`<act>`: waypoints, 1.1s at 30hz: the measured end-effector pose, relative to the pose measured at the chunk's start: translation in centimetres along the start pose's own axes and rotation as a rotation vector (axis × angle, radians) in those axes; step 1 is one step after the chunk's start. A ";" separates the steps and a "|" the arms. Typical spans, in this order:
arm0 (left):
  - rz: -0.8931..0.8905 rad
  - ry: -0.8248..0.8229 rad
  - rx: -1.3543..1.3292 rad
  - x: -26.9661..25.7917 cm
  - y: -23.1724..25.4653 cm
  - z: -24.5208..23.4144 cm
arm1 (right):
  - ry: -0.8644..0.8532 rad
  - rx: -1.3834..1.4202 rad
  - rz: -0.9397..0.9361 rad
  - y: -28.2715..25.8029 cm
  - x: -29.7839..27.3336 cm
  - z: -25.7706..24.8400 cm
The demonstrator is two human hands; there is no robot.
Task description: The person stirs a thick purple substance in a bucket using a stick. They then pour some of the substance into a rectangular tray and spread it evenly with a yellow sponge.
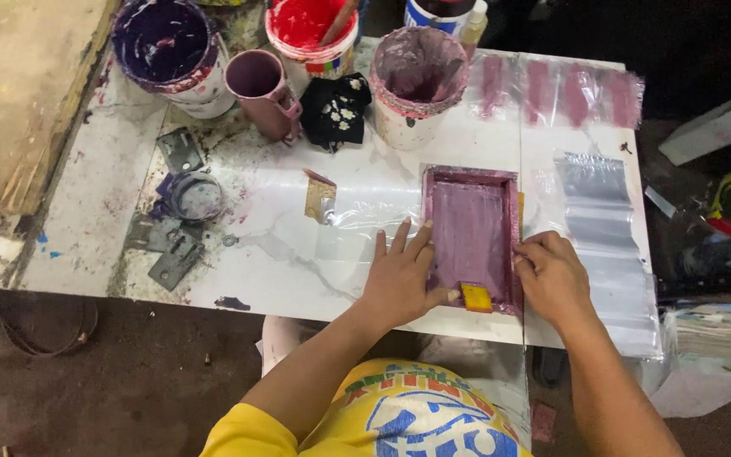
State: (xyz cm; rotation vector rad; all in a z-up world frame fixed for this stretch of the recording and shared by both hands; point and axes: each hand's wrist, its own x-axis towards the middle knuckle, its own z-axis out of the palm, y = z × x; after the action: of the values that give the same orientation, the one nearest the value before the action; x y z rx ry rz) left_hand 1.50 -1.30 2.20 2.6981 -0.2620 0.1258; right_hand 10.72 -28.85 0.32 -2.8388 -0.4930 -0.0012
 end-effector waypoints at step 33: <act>-0.223 -0.522 0.095 3.3 4.5 -6.4 | 0.178 0.472 -0.142 -10.2 9.8 -7.9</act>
State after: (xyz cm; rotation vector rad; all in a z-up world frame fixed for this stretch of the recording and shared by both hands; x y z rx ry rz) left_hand 3.51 -3.13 10.27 2.7857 -0.1045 -0.6519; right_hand 16.90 -18.30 11.00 -2.3145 -0.5682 -0.1433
